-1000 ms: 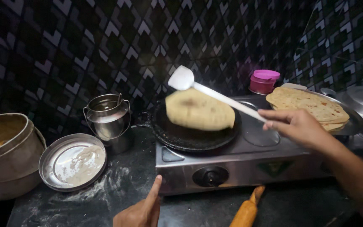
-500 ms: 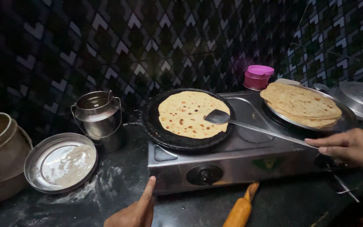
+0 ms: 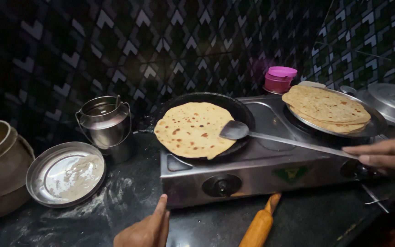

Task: The person shapes dough balls into flat rounds, rolls them out with a rolling pin, and cooks them on a flat griddle. They flip the flatbreads with a spatula and apply oil with a brush during cooking, then stack the cooked flatbreads on a plate.

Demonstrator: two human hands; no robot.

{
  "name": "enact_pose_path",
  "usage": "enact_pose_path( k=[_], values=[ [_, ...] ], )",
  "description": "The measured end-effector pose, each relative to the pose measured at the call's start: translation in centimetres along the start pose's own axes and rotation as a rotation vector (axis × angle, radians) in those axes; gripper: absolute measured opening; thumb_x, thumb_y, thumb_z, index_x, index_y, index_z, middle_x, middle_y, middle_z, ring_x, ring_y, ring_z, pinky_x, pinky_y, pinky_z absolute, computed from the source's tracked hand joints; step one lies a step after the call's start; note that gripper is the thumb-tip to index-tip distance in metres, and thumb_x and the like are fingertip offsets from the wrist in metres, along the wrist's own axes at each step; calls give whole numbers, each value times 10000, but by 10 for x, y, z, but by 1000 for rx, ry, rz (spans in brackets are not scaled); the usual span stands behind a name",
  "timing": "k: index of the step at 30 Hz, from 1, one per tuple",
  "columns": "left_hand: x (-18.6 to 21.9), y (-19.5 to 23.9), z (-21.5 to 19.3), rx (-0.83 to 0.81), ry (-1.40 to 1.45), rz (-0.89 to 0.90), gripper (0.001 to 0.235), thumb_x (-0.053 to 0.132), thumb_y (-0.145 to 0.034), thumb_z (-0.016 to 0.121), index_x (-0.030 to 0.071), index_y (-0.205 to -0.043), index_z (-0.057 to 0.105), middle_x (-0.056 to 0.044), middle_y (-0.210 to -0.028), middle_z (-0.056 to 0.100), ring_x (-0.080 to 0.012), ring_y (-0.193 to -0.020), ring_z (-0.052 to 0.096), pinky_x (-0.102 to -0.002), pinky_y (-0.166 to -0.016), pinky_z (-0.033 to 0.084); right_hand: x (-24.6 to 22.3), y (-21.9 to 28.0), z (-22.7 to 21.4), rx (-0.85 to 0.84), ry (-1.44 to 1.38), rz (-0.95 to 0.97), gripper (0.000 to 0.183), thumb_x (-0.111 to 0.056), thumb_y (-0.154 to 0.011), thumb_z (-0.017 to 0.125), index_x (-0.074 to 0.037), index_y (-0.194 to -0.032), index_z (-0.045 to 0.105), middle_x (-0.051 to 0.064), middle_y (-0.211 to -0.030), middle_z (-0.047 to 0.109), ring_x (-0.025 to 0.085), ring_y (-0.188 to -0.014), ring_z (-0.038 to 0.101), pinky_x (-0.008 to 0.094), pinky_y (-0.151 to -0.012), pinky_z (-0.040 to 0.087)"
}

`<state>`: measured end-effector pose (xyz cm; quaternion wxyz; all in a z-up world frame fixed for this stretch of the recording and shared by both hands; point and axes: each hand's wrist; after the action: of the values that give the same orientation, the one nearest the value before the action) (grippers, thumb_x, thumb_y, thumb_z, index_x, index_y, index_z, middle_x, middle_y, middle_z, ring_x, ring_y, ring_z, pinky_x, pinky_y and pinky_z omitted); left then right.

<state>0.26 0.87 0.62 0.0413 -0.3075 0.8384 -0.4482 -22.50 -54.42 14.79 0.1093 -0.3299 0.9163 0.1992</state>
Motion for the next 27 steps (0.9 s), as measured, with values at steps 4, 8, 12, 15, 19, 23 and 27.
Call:
enact_pose_path(
  k=[4,8,12,15,19,23,27],
  values=[
    [3,2,-2,-32,9,-15,426,185,-762,791,141,-1183,747,-37,-453,588,-180,-320,558,-391,-348,429,-75,-8,18,42,-133,-211,373,-343,-943,717,-382,-1314,723,76,-707,649,165,-623,587,358,-625,511],
    [6,-1,-6,-75,3,-52,499,189,-761,791,171,-1257,745,-42,-501,610,-202,-336,586,-408,-356,450,-121,-11,55,90,-145,-468,435,-286,-901,693,-363,-1328,715,-5,-779,768,74,-709,617,277,-710,541],
    [9,-1,-7,-68,16,-70,498,191,-769,784,181,-1265,735,-45,-509,610,-191,-337,586,-391,-371,463,-111,-3,62,55,123,-242,440,-288,-1007,647,-439,-1420,660,155,-975,725,154,-759,608,335,-808,556],
    [12,-1,-7,-63,39,-71,465,197,-772,783,180,-1233,731,-43,-500,612,-189,-349,592,-384,-377,466,-71,-5,48,14,130,-253,413,-323,-965,670,-479,-1346,645,15,-1162,804,106,-949,764,293,-931,567],
    [15,-3,-8,-91,43,-31,512,191,-771,781,165,-1279,724,-34,-490,623,-186,-352,599,-387,-369,462,18,-39,11,-88,-64,-14,414,-221,-987,639,-293,-1389,705,68,-1329,729,248,-1125,733,450,-1001,577],
    [16,-5,-11,-122,18,-55,527,186,-772,784,165,-1295,720,-38,-531,617,-189,-345,602,-391,-365,466,100,-84,-21,-114,-380,-187,452,-202,-953,609,-96,-1391,640,201,-1319,727,345,-1250,721,479,-1106,526],
    [15,-5,-12,-87,14,-57,531,194,-762,786,181,-1289,722,-37,-500,613,-194,-354,600,-394,-375,464,91,-82,-26,-137,-388,-302,451,-185,-924,649,-54,-1352,706,247,-1290,727,340,-1276,723,490,-1062,489]
  ],
)
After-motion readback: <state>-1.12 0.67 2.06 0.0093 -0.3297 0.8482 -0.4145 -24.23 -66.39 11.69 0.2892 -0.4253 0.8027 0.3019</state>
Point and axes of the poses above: each hand's wrist, its own y-axis away from the middle knuckle, its own z-axis out of the palm, x = y × z
